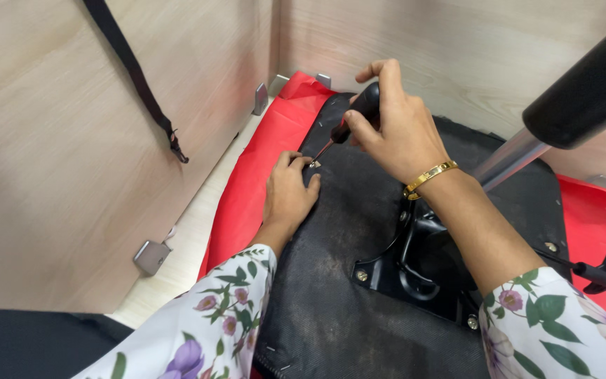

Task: The person uses a screwdriver to tighten screws on the underside of a black chair seat. They repeatedly insert the screwdriver, turn it clockwise, and reposition it to secure multiple fasteners along the seat edge.

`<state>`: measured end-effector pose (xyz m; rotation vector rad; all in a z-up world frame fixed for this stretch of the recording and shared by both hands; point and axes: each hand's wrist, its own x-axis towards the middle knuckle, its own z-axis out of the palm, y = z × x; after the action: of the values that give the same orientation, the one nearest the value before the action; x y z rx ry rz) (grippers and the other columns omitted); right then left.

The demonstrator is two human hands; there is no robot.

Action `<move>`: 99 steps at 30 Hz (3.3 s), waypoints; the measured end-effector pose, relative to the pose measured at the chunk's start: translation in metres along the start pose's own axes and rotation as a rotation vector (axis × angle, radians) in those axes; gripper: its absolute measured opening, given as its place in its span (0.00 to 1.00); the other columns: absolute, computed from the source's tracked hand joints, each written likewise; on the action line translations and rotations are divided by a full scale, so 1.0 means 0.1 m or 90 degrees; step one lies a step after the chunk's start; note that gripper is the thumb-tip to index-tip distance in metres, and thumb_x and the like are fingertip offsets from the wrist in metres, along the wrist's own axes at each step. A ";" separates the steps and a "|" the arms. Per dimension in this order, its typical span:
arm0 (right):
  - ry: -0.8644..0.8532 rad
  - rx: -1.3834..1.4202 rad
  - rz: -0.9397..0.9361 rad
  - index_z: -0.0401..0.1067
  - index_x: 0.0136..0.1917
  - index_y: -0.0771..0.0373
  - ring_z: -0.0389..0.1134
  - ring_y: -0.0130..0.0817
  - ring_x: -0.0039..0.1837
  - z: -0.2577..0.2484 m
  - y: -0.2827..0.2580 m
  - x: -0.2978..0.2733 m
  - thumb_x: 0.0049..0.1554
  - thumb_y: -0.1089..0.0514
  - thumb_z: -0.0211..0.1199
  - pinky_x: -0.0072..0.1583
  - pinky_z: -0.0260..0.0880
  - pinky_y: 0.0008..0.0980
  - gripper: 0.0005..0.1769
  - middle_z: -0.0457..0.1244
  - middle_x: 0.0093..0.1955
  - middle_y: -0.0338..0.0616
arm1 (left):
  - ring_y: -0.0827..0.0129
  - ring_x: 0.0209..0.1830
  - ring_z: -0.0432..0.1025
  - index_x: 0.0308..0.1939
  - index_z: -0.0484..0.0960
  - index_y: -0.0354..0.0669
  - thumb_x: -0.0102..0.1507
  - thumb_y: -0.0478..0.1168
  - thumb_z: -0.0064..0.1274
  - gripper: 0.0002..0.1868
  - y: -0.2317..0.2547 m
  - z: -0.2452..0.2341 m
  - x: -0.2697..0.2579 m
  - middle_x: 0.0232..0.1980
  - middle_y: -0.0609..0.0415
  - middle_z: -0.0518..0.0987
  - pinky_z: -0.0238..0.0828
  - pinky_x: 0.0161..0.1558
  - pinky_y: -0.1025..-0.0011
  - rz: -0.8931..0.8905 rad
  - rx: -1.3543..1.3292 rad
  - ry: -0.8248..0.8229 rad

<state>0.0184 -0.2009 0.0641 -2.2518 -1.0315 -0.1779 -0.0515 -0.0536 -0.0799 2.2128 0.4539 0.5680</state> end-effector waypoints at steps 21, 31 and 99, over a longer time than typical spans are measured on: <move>0.035 0.134 -0.071 0.55 0.66 0.59 0.78 0.36 0.39 0.28 0.01 0.30 0.65 0.62 0.58 0.39 0.78 0.32 0.20 0.69 0.40 0.50 | 0.54 0.60 0.72 0.54 0.84 0.41 0.60 0.41 0.59 0.18 -0.12 0.13 0.04 0.59 0.49 0.74 0.69 0.60 0.60 0.053 0.056 0.019; 0.054 0.146 -0.028 0.52 0.64 0.58 0.77 0.35 0.37 0.24 -0.10 0.20 0.63 0.63 0.56 0.38 0.76 0.31 0.20 0.68 0.36 0.47 | 0.55 0.60 0.72 0.55 0.84 0.42 0.59 0.40 0.59 0.19 -0.04 0.06 0.02 0.60 0.50 0.74 0.69 0.59 0.59 0.019 0.030 0.005; 0.106 0.061 -0.018 0.56 0.60 0.60 0.75 0.36 0.47 0.40 -0.39 0.37 0.62 0.62 0.61 0.46 0.76 0.37 0.17 0.68 0.49 0.49 | 0.53 0.62 0.67 0.56 0.80 0.40 0.60 0.39 0.55 0.19 -0.07 -0.01 0.05 0.60 0.47 0.70 0.67 0.59 0.58 0.041 0.016 -0.018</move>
<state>0.0098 -0.1347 0.0664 -2.0988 -0.9636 -0.3162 -0.0488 -0.0460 -0.0840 2.2642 0.3772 0.5668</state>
